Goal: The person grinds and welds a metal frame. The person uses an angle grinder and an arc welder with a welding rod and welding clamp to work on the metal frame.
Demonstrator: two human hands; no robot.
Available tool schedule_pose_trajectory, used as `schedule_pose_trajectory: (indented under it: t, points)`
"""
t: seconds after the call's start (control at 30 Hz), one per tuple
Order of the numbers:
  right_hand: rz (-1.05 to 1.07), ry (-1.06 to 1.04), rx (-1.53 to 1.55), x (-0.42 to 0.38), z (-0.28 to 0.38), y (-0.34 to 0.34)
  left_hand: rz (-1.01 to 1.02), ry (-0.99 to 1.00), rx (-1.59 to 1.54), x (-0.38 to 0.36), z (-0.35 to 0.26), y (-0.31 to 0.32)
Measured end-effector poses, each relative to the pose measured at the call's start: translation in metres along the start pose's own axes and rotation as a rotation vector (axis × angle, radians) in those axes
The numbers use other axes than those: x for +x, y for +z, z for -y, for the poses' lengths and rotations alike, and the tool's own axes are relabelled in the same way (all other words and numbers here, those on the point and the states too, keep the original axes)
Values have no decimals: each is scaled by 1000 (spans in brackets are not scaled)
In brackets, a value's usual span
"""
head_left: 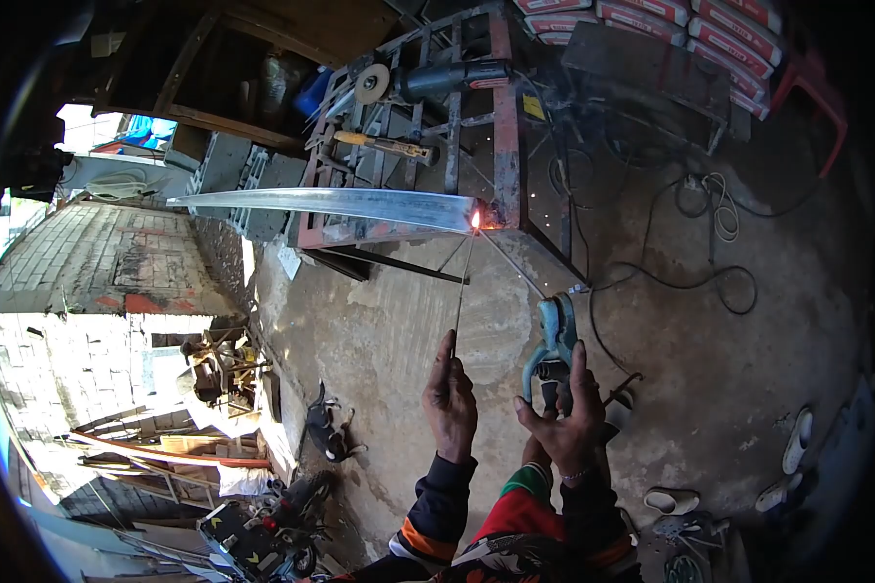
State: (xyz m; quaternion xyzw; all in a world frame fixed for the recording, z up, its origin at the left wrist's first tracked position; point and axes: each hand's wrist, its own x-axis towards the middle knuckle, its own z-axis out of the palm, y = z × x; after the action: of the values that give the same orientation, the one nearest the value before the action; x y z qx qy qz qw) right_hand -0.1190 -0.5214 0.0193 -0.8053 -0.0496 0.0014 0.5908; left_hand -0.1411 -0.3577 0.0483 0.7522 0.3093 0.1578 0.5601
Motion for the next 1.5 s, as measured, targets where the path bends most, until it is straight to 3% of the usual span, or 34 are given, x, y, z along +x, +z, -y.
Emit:
schedule_pose_trajectory:
  t: [0.43,0.57,0.73,0.83,1.5]
  points:
    - [-17,-28,17,7,4,1,-6,72,34,0,-2,1]
    - [0,2,-17,6,2,3,-38,-115,1,-1,-5,2]
    - [49,40,-75,4,3,-1,-24,-40,8,-1,-2,1]
    - [-68,-39,21,3,2,0,-11,86,42,1,-1,0]
    - [13,5,13,4,1,0,-1,77,13,2,6,-2]
